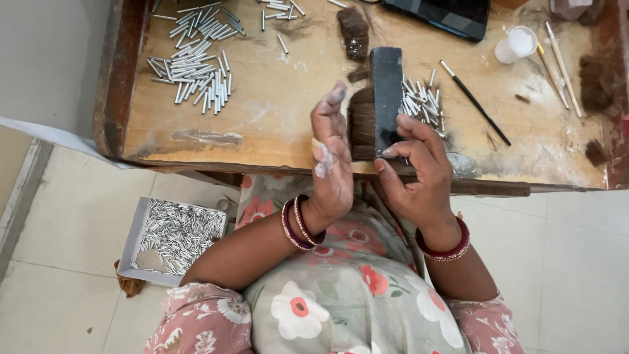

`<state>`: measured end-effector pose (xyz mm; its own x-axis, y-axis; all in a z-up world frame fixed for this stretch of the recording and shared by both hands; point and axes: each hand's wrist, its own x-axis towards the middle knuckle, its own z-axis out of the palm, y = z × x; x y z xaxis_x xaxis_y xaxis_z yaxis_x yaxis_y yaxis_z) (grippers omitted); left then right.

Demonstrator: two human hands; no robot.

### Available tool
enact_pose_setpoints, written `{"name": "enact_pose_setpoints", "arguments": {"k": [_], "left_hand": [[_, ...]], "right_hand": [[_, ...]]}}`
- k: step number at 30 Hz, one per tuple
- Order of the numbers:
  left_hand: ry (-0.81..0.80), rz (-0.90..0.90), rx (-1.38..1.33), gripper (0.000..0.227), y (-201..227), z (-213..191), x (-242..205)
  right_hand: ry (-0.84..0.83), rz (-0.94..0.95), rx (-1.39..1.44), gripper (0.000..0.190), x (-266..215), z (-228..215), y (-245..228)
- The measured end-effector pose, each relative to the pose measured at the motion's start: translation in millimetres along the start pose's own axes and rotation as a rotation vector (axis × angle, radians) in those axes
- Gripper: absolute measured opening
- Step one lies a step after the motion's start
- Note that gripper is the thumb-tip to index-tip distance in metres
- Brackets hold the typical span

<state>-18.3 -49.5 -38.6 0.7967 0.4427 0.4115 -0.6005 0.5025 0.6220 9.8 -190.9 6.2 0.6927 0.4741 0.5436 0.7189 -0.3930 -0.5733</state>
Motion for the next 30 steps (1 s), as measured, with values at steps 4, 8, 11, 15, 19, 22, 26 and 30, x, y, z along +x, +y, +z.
{"name": "enact_pose_setpoints", "arguments": {"k": [4, 8, 11, 15, 19, 22, 26, 30], "left_hand": [[0.071, 0.149, 0.105, 0.081, 20.5, -22.7, 11.7], [0.116, 0.3, 0.622, 0.055, 49.0, -42.5, 17.5], [0.071, 0.218, 0.801, 0.049, 58.5, -45.1, 13.2], [-0.093, 0.17, 1.2, 0.065, 66.3, -33.3, 18.4], [-0.23, 0.078, 1.344, 0.052, 69.1, -23.2, 25.7], [-0.346, 0.042, 1.407, 0.042, 66.0, -20.9, 28.0], [-0.414, 0.012, 1.419, 0.026, 62.4, -21.3, 30.5], [-0.413, 0.036, 1.431, 0.013, 61.7, -20.1, 29.9]], "right_hand": [[0.017, -0.044, -0.039, 0.018, 3.2, -5.1, -5.5], [-0.069, -0.239, -0.352, 0.012, 19.1, -2.6, -10.3], [-0.16, -0.268, -0.47, 0.014, 25.5, -2.4, -13.5], [-0.237, -0.275, -0.558, 0.006, 29.4, 2.6, -8.3], [-0.269, -0.279, -0.579, 0.003, 22.0, 8.4, 1.1], [-0.251, -0.273, -0.622, 0.008, 11.4, 14.2, 8.6], [-0.162, -0.266, -0.636, 0.012, 3.0, 20.1, 17.2], [-0.117, -0.287, -0.638, 0.013, -0.2, 21.2, 20.3]]}}
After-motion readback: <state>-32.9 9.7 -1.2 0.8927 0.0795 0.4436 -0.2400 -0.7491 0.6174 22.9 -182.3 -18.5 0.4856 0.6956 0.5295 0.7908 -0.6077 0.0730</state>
